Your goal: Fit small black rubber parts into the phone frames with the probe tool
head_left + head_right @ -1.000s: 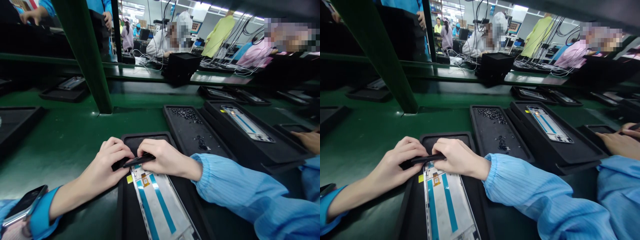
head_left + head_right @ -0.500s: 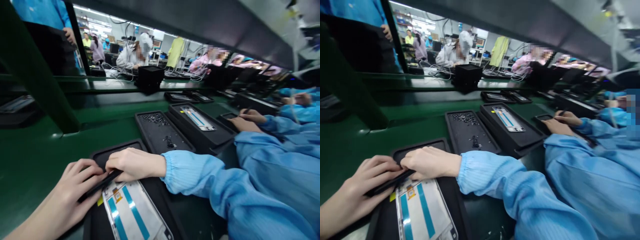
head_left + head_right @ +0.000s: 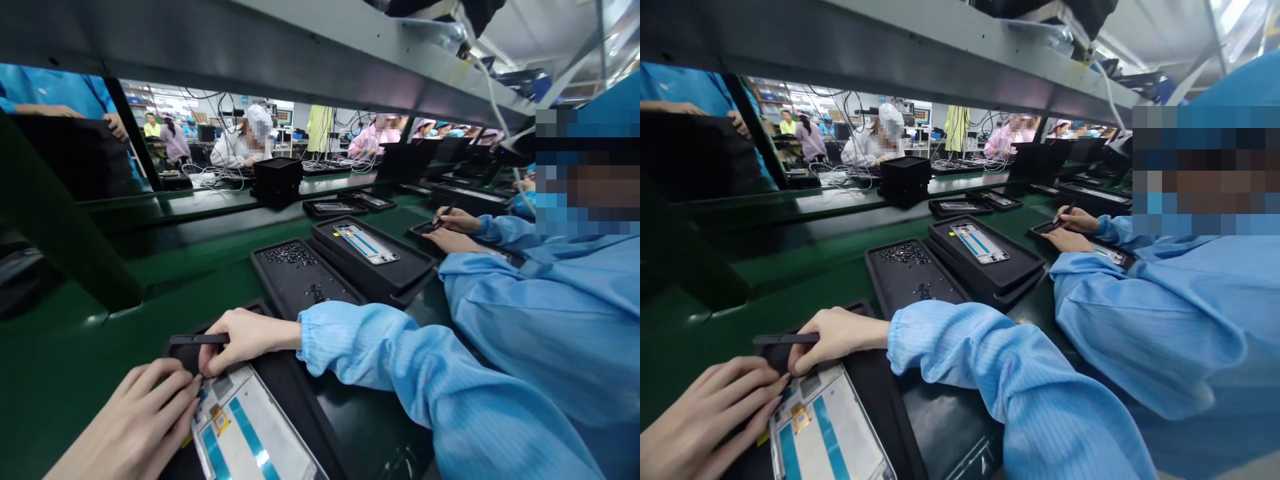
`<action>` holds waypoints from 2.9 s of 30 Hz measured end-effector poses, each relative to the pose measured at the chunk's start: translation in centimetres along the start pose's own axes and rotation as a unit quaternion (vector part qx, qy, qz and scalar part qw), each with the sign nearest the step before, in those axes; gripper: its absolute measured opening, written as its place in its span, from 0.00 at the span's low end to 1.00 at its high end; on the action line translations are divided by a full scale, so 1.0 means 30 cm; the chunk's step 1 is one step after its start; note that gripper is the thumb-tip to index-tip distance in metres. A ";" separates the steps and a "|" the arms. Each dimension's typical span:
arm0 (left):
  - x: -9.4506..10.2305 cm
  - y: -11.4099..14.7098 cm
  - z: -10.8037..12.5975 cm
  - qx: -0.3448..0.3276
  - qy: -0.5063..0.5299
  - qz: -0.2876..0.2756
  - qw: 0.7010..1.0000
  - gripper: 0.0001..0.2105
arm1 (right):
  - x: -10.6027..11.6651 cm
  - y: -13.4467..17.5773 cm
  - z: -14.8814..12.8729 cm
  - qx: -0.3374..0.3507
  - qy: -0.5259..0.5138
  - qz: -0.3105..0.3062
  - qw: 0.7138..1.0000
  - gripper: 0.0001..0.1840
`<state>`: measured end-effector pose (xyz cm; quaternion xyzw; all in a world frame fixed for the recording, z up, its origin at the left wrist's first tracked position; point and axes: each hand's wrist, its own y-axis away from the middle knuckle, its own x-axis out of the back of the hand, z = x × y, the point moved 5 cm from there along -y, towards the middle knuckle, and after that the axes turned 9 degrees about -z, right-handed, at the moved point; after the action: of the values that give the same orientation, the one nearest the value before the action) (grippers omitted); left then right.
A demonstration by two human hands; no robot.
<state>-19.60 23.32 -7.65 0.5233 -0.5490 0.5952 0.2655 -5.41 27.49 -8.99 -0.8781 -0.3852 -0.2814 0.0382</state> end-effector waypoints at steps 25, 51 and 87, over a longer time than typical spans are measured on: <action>-0.084 -0.020 -0.055 0.291 0.214 -0.068 0.930 0.09 | 0.001 0.002 0.051 0.001 -0.057 0.039 0.998 0.09; -0.092 -0.034 -0.035 0.240 0.198 -0.064 0.948 0.11 | -0.009 0.010 0.030 -0.025 -0.058 0.038 0.997 0.06; 0.027 -0.085 0.064 0.043 0.110 -0.073 0.990 0.14 | 0.001 0.074 0.030 -0.085 -0.139 0.030 0.986 0.05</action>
<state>-16.94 21.98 -6.25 0.5041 -0.4508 0.6512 0.3444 -3.43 26.22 -9.39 -0.9200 -0.3346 -0.1867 -0.0823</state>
